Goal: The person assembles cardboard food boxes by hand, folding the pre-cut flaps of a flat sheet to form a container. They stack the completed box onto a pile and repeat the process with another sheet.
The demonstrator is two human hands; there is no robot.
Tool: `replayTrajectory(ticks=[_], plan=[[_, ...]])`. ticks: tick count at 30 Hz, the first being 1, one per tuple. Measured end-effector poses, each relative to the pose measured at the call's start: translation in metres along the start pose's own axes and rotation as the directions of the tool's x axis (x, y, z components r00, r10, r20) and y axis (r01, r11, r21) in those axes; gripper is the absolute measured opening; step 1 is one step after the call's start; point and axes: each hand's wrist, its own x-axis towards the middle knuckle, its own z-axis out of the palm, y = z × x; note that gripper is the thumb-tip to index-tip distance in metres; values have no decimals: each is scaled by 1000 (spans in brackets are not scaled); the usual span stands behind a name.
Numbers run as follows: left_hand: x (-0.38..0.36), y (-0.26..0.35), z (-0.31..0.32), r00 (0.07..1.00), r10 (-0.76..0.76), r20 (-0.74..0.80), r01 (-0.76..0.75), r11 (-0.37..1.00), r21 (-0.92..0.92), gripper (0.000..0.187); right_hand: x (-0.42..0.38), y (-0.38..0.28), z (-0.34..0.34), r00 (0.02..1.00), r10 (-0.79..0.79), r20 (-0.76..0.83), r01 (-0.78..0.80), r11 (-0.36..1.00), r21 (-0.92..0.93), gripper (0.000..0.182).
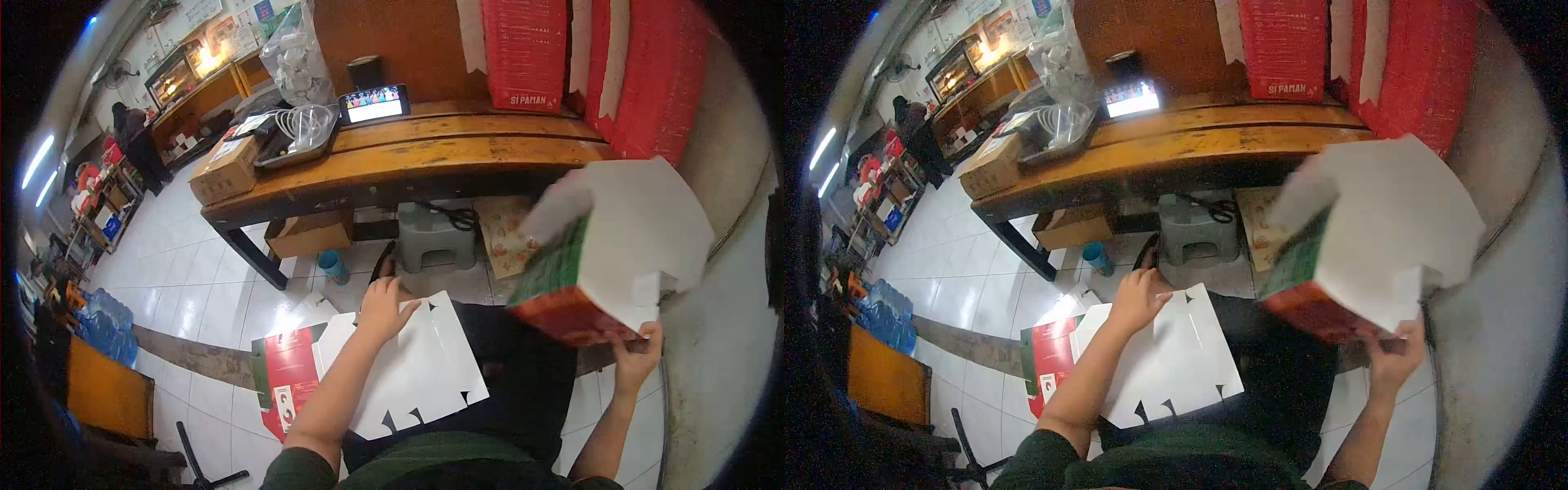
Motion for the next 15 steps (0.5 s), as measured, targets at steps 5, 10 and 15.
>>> replayTrajectory(ticks=[5,10,15], plan=[[5,10,25,842,-270,467,154,950,272,64,7,65,-53,977,-160,-142,33,769,-638,47],[-20,5,35,980,91,177,-154,912,381,52,-25,150,-82,981,6,-193,-130,761,-636,49],[-27,-10,32,944,228,240,-256,962,92,34,-55,190,-102,992,55,-117,-113,807,-579,46]])
